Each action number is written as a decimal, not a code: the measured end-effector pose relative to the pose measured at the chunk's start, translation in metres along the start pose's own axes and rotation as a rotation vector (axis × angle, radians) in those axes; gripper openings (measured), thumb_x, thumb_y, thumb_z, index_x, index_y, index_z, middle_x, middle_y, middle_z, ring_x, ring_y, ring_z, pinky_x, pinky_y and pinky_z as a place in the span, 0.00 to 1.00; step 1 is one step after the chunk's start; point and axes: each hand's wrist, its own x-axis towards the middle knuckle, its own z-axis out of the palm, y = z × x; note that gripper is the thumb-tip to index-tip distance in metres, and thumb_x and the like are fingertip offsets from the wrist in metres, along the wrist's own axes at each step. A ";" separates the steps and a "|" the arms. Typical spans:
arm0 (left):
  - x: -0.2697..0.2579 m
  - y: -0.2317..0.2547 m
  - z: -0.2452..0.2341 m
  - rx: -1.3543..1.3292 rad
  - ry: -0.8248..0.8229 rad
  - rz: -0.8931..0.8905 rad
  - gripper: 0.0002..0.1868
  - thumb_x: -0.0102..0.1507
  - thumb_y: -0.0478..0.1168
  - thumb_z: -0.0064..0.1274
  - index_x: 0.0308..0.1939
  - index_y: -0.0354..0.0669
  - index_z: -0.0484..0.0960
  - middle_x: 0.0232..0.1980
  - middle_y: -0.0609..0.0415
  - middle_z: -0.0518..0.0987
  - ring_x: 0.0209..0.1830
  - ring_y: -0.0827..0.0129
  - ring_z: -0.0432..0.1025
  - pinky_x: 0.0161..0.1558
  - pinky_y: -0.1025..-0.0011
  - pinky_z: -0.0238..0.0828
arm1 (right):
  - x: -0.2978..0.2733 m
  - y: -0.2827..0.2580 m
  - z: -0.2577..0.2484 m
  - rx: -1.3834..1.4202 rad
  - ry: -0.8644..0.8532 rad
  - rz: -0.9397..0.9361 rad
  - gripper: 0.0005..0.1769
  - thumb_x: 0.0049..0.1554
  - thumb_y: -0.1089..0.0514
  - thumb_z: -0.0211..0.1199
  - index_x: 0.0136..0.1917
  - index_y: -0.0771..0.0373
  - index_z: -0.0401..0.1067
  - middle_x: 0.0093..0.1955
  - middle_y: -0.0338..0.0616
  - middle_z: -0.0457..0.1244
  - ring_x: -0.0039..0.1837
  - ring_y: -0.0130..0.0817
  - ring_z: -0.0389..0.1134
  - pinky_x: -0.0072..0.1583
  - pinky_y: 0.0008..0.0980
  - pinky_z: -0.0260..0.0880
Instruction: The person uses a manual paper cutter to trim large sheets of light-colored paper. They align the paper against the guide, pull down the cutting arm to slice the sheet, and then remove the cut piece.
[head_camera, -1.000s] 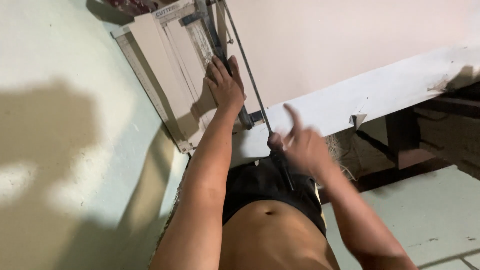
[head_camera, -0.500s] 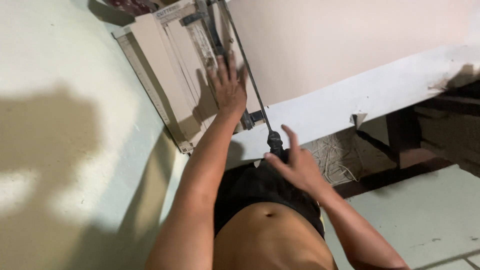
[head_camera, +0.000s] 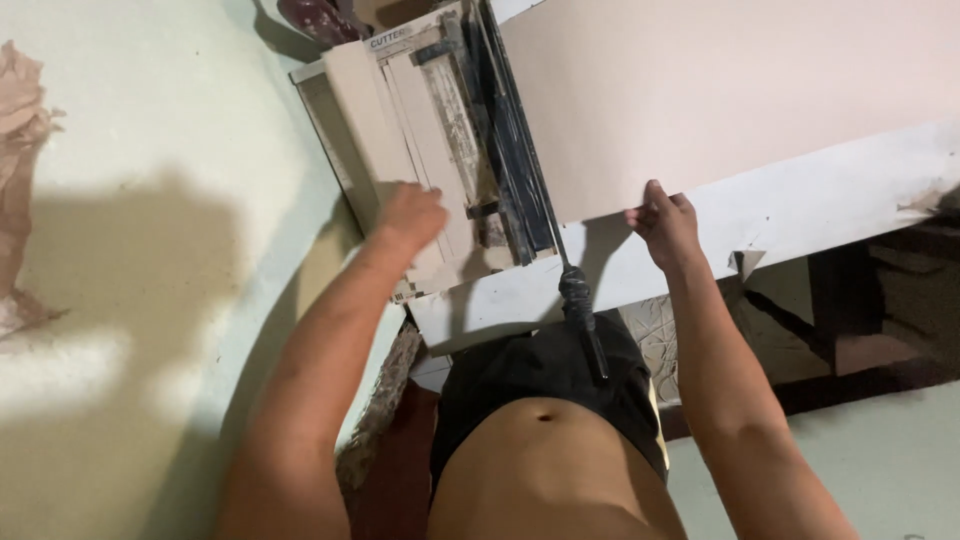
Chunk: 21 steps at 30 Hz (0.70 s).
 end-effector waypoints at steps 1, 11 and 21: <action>-0.004 -0.015 -0.001 0.049 -0.082 -0.013 0.13 0.57 0.36 0.61 0.40 0.66 0.86 0.58 0.63 0.77 0.42 0.60 0.73 0.38 0.59 0.64 | 0.011 0.006 -0.008 0.144 -0.030 -0.019 0.20 0.68 0.51 0.62 0.59 0.62 0.56 0.41 0.39 0.61 0.38 0.36 0.73 0.43 0.31 0.80; 0.050 0.044 -0.092 -0.604 -0.027 -0.303 0.38 0.68 0.48 0.56 0.80 0.62 0.57 0.79 0.38 0.52 0.79 0.36 0.48 0.71 0.38 0.52 | -0.028 0.015 0.019 -0.074 -0.128 -0.085 0.14 0.68 0.56 0.58 0.61 0.66 0.61 0.51 0.47 0.65 0.52 0.47 0.75 0.54 0.48 0.82; 0.107 0.082 -0.052 -0.522 -0.109 -0.593 0.67 0.58 0.53 0.71 0.81 0.45 0.30 0.80 0.27 0.29 0.80 0.25 0.31 0.68 0.21 0.43 | -0.084 -0.048 0.052 -0.835 -0.205 -0.057 0.32 0.67 0.34 0.46 0.60 0.65 0.73 0.37 0.53 0.71 0.35 0.42 0.75 0.42 0.41 0.78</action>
